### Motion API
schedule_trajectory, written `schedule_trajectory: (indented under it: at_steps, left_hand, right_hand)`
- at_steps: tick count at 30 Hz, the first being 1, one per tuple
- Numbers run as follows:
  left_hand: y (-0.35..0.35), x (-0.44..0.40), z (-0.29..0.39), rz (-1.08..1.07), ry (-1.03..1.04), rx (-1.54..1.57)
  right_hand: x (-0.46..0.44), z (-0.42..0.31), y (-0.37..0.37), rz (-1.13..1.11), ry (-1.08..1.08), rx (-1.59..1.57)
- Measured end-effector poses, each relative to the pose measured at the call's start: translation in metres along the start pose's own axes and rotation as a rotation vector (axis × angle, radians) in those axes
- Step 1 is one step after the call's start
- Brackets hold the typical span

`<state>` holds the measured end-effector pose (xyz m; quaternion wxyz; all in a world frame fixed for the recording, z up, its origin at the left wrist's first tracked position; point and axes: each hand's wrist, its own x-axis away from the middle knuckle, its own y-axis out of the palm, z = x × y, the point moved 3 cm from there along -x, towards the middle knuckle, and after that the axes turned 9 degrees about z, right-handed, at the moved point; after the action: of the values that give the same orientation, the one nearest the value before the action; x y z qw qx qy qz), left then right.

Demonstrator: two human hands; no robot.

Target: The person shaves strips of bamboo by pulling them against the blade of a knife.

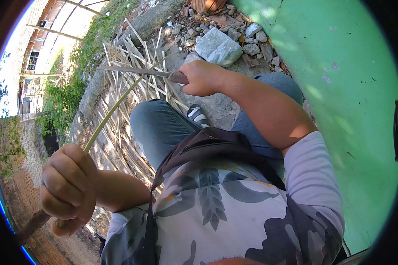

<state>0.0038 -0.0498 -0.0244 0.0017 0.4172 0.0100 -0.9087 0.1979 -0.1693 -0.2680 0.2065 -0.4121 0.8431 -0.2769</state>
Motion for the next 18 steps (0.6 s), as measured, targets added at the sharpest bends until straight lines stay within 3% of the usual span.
schedule_trajectory:
  at_steps: [4, 18]
  left_hand:
    - [-0.002, 0.001, -0.001, 0.009, 0.013, -0.015]
    - [-0.001, 0.001, -0.002, 0.002, 0.002, -0.007]
  right_hand:
    - [0.002, -0.015, -0.002, -0.005, -0.084, -0.049]
    - [-0.001, -0.006, 0.002, -0.004, -0.034, -0.022]
